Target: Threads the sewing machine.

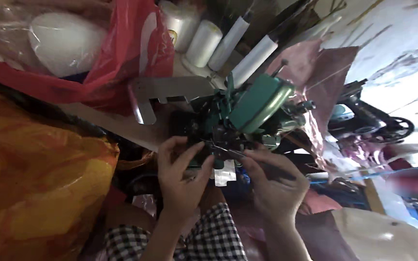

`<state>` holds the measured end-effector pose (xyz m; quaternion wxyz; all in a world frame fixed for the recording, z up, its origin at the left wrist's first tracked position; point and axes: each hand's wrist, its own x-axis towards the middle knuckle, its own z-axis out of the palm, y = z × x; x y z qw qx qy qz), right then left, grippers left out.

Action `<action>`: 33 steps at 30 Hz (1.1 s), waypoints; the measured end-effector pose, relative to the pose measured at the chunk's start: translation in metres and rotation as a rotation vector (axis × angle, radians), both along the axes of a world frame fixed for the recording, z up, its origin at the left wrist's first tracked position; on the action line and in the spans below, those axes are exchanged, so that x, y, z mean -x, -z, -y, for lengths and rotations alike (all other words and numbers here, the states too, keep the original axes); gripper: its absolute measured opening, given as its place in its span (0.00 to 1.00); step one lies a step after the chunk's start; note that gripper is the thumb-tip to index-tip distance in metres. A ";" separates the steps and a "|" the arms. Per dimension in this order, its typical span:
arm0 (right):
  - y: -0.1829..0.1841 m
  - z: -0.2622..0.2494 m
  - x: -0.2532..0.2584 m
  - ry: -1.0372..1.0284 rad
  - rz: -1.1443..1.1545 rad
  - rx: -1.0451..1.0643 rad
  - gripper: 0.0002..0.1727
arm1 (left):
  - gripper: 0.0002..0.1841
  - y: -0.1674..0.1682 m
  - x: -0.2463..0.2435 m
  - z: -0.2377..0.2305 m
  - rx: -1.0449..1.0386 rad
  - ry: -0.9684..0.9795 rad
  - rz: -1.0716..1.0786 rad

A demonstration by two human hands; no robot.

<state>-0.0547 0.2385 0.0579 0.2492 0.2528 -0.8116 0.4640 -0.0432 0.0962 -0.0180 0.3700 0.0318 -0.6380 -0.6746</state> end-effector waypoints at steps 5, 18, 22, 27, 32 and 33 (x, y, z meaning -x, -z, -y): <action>0.002 0.000 0.000 0.000 0.004 0.017 0.05 | 0.11 -0.009 0.005 -0.014 -0.011 -0.052 0.013; 0.003 0.000 0.000 0.007 -0.049 -0.045 0.05 | 0.03 -0.008 0.005 -0.015 -0.010 -0.098 0.036; 0.003 0.001 0.000 0.022 -0.041 -0.040 0.05 | 0.03 -0.008 0.005 -0.015 -0.014 -0.097 0.029; 0.003 0.001 -0.001 0.024 -0.040 -0.032 0.04 | 0.03 -0.007 0.005 -0.016 -0.010 -0.080 0.031; 0.000 0.001 -0.001 0.062 -0.080 -0.049 0.04 | 0.14 0.004 0.006 0.001 0.036 0.011 0.028; -0.001 0.000 -0.001 0.064 -0.092 -0.066 0.04 | 0.14 0.007 0.009 0.009 0.073 0.004 0.041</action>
